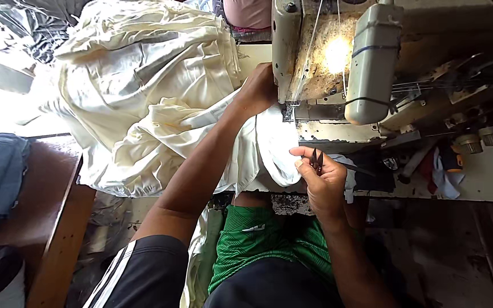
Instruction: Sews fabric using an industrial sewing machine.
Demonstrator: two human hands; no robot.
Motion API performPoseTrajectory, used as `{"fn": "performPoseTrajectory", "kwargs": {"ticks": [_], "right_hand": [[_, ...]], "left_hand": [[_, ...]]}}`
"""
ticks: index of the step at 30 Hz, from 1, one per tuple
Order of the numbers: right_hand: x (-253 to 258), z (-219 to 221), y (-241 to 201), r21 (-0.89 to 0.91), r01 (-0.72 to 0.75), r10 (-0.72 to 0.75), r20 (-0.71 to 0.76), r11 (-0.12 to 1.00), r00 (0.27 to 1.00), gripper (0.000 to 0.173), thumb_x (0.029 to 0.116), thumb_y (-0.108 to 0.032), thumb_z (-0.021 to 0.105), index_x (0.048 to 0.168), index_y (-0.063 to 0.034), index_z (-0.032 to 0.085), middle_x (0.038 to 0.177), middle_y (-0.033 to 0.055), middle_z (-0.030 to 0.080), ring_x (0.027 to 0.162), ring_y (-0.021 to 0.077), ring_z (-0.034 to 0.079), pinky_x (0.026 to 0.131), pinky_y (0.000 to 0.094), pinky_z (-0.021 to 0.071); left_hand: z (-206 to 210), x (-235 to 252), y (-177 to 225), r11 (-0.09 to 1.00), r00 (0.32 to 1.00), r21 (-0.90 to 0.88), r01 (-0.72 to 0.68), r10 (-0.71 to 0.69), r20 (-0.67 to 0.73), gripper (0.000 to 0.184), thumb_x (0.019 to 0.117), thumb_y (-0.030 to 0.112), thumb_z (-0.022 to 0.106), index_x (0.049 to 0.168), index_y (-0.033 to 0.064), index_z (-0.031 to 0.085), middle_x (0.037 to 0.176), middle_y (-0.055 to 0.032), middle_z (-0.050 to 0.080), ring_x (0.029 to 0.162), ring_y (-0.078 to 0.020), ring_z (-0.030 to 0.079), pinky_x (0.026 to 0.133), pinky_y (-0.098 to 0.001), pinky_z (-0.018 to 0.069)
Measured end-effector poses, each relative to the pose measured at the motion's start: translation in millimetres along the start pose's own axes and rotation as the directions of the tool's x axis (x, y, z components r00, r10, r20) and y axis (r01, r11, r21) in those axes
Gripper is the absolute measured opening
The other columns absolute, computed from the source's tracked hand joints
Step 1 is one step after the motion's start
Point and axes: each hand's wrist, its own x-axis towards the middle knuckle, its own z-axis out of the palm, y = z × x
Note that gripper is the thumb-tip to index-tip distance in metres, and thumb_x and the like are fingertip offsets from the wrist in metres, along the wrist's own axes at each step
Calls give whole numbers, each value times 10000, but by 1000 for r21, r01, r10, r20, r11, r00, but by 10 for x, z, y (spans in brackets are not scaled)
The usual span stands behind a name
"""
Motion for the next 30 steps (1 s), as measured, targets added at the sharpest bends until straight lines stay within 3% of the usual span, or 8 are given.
{"fn": "performPoseTrajectory", "kwargs": {"ticks": [11,15,17,19,22,24,27,30], "right_hand": [[-4,-38,44,-33,8,-8,-3,999,1000,258,937,-9,623,1147,-57,765,644,28,555,472,93,432,416,245,371],[13,-97,46,-54,45,-43,28,998,999,205,958,-22,624,1109,-56,757,706,36,596,506,100,467,442,246,401],[31,-128,33,-45,49,-47,61,998,997,175,973,-30,614,1076,-52,754,740,47,626,519,103,486,451,247,413],[48,-163,13,-30,21,-18,107,999,994,169,986,-41,607,1072,-53,751,770,59,645,540,113,507,473,258,435],[80,-215,17,-40,-17,24,188,999,982,191,1019,-80,586,1112,-62,751,785,74,663,552,127,523,493,271,456],[102,-239,28,-149,31,6,244,988,970,230,1037,-112,553,1149,-88,753,798,48,690,569,117,542,517,271,463],[98,-282,18,-425,280,-130,347,861,929,273,1009,-89,545,1183,-146,747,1022,-22,717,866,69,672,741,280,589],[37,-303,-31,-465,516,-307,453,719,837,241,980,-123,650,1176,-194,771,1248,67,607,911,116,637,729,308,588]], "left_hand": [[37,-40,-35,999,999,16,35,-35,-1,235,900,155,712,1111,51,701,1062,-96,735,1050,-193,696,939,-436,538],[32,-324,172,975,965,93,203,-183,-187,322,915,222,706,1210,93,686,1258,-112,635,1205,-249,598,1040,-447,498],[10,-670,399,981,940,82,176,-143,-309,222,931,242,719,1093,93,696,1152,-106,650,1110,-240,620,940,-420,545],[74,-1137,588,997,982,73,2,12,-190,223,923,336,734,944,114,731,1081,-73,666,1069,-233,608,928,-439,504],[177,-1707,691,957,986,256,-138,109,125,383,917,606,665,948,237,764,1437,-37,552,1328,-257,476,1079,-535,356],[86,-1919,712,941,980,310,-136,83,179,313,972,490,649,873,204,731,1502,-39,503,1416,-266,409,1130,-563,303],[-133,-2028,891,953,981,264,-152,111,162,303,1004,409,638,840,163,705,1423,-26,571,1369,-214,478,1131,-524,347],[-214,-2030,1127,967,967,108,-233,218,130,243,1018,299,646,882,105,697,1317,-43,655,1270,-173,596,1167,-483,389]]}}
